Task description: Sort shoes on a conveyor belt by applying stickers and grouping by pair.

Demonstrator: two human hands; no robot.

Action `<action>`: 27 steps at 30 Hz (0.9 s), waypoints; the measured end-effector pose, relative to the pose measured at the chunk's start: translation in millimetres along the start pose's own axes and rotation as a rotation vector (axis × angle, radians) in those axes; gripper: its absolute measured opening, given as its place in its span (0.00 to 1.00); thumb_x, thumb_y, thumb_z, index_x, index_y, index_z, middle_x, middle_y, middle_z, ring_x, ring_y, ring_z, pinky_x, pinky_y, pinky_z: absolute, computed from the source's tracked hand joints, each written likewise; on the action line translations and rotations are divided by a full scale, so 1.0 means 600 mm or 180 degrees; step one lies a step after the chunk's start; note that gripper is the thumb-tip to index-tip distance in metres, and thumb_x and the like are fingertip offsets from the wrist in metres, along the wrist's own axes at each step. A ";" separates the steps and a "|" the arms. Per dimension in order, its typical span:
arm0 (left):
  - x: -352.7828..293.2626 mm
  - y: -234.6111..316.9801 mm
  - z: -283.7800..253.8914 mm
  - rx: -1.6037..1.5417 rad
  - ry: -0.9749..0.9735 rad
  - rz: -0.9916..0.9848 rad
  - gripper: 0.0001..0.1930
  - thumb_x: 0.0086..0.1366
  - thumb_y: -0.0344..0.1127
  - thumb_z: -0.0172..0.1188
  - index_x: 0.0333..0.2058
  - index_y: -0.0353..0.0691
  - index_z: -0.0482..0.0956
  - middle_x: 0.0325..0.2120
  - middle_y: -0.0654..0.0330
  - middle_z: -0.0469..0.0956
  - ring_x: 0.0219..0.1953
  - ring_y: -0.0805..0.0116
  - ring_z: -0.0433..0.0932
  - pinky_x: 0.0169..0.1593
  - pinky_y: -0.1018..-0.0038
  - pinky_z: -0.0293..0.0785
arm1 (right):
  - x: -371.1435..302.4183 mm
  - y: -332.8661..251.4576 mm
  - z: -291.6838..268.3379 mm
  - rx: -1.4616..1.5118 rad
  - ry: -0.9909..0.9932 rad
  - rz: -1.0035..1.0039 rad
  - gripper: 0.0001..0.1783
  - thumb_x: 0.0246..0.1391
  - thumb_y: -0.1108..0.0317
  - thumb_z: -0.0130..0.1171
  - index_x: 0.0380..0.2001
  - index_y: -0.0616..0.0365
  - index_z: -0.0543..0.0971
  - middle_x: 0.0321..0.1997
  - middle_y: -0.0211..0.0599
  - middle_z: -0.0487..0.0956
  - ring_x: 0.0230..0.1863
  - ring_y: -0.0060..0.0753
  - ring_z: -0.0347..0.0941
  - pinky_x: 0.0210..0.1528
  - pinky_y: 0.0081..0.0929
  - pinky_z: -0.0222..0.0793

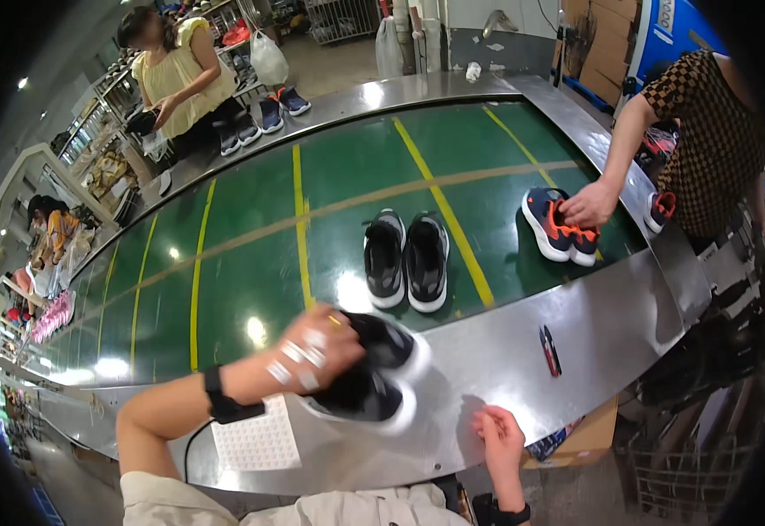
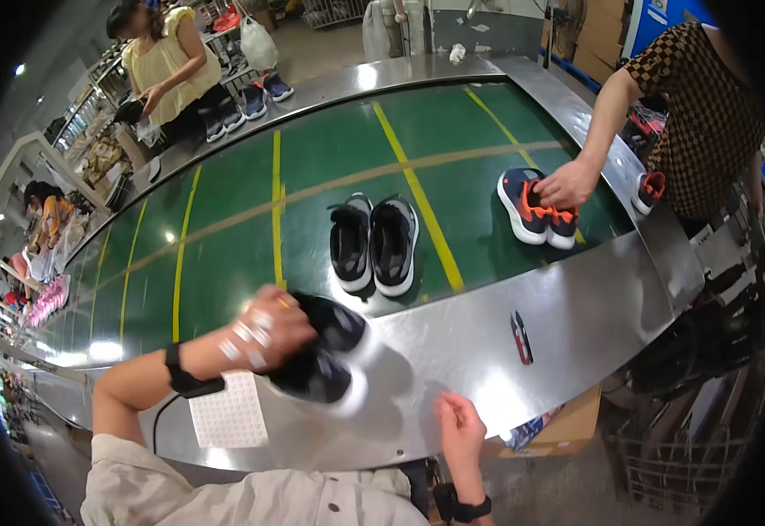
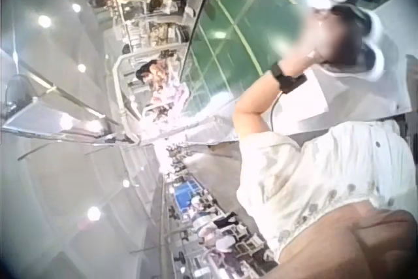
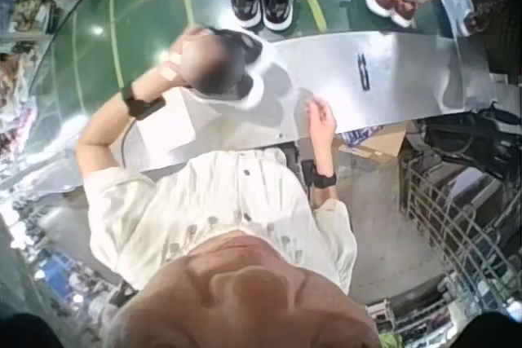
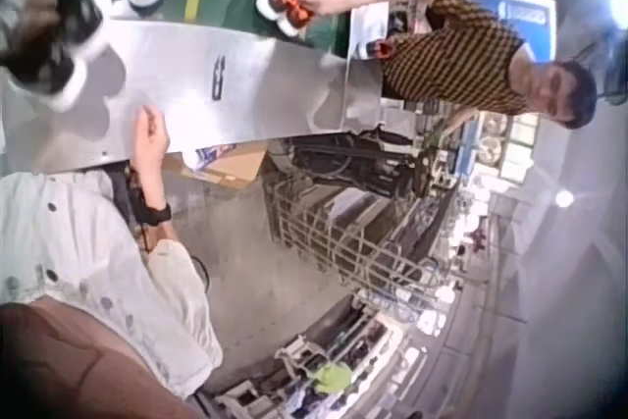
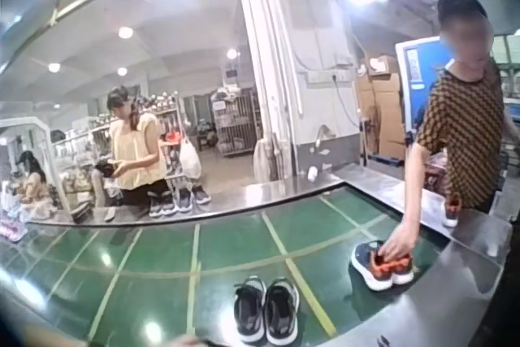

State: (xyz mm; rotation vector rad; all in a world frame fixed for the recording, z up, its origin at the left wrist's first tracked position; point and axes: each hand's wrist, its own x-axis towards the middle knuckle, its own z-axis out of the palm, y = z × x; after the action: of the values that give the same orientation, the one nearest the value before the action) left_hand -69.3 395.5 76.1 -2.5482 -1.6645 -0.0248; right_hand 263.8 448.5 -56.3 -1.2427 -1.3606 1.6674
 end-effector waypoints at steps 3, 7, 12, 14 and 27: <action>-0.007 -0.141 -0.031 0.0090 -0.0106 -0.1437 0.11 0.44 0.37 0.62 0.29 0.44 0.81 0.27 0.57 0.77 0.36 0.57 0.74 0.42 0.62 0.64 | 0.021 0.019 0.006 -0.0396 -0.0009 -0.0014 0.11 0.59 0.74 0.50 0.44 0.66 0.73 0.36 0.37 0.79 0.34 0.22 0.75 0.37 0.16 0.70; 0.034 -0.357 0.009 -0.0044 0.0179 -0.2986 0.13 0.46 0.41 0.65 0.28 0.38 0.81 0.26 0.50 0.79 0.35 0.50 0.77 0.39 0.61 0.73 | 0.055 0.054 0.023 -0.1620 -0.0097 -0.1245 0.06 0.49 0.77 0.54 0.31 0.60 0.79 0.28 0.38 0.80 0.26 0.30 0.76 0.29 0.22 0.71; 0.141 -0.603 0.095 0.0441 0.0166 -0.3967 0.17 0.48 0.50 0.64 0.31 0.45 0.82 0.28 0.56 0.81 0.34 0.57 0.80 0.37 0.65 0.74 | 0.050 0.008 0.023 -0.2022 -0.0016 -0.1416 0.05 0.47 0.75 0.58 0.30 0.59 0.79 0.32 0.46 0.80 0.34 0.49 0.77 0.37 0.37 0.73; 0.189 -0.656 0.128 0.0221 0.0317 -0.4264 0.19 0.53 0.50 0.61 0.38 0.42 0.81 0.32 0.55 0.81 0.37 0.57 0.79 0.40 0.66 0.73 | 0.055 -0.002 0.019 -0.2017 -0.0065 -0.1381 0.05 0.47 0.76 0.57 0.30 0.59 0.79 0.32 0.46 0.80 0.33 0.49 0.77 0.37 0.37 0.73; 0.267 -0.257 0.081 -0.0234 0.1560 -0.0873 0.15 0.54 0.36 0.64 0.39 0.38 0.75 0.32 0.53 0.75 0.27 0.58 0.76 0.28 0.69 0.71 | 0.087 0.026 0.011 -0.1827 0.0242 -0.1769 0.08 0.41 0.78 0.57 0.27 0.55 0.80 0.27 0.40 0.79 0.26 0.43 0.75 0.28 0.31 0.71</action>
State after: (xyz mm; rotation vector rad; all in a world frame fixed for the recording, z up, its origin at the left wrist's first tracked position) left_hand -147.4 607.6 49.8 -2.0967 -1.7993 -0.6799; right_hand 240.9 488.8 -85.2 -1.0569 -1.9909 0.8659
